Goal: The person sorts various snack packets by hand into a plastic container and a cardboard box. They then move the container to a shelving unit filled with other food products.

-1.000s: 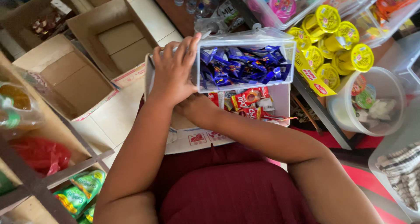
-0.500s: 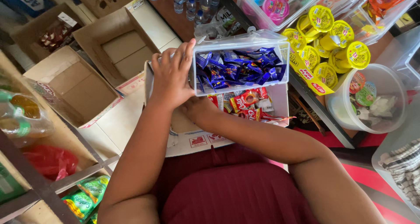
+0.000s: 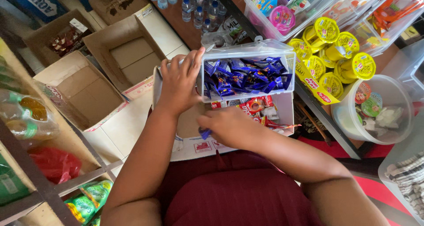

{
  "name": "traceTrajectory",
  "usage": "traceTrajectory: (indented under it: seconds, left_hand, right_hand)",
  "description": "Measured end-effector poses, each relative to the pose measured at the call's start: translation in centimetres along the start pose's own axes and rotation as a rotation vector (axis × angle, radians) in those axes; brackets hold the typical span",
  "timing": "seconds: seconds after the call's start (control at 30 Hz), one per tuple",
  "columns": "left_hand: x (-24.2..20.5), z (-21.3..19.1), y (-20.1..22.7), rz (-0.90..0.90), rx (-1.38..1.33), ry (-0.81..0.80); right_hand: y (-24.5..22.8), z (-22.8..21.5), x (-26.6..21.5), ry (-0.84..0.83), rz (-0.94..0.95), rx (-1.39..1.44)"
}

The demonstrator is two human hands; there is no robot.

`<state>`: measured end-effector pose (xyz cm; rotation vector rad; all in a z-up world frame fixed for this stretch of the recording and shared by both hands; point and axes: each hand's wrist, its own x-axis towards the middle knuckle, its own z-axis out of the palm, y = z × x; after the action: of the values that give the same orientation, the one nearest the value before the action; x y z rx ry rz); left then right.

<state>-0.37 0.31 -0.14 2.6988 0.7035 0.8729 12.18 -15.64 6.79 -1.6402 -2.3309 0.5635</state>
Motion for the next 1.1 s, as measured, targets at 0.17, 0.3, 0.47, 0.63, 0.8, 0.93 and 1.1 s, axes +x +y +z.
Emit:
traceTrajectory:
  seconds: [0.17,0.3,0.47,0.63,0.8,0.93,1.1]
  left_hand:
    - [0.0,0.3,0.0,-0.015,0.029,-0.032]
    - [0.0,0.4,-0.1,0.001,0.037,-0.028]
    - [0.0,-0.3,0.2,-0.001,0.025,-0.078]
    - [0.0,-0.6,0.3,0.003,0.032,-0.089]
    - [0.0,-0.6,0.3,0.003,0.029,-0.064]
    - [0.0,-0.7,0.2,-0.001,0.035,-0.075]
    - [0.0,-0.6,0.1,-0.003,0.007,-0.069]
  right_hand:
    - [1.3,-7.1,-4.9,0.404,0.069,0.185]
    - [4.2,-6.7,-6.0,0.821,0.247,0.417]
    - [6.4,-5.1,-4.1,0.926,0.154,0.047]
    - [6.2,-4.1,-2.1,0.833,0.059,-0.038]
    - [6.1,-3.9,0.3,0.666,0.07,-0.064]
    - [6.1,-4.2,0.9,0.627,0.091,-0.128]
    - [6.4,-3.8,2.9,0.518,0.063,-0.301]
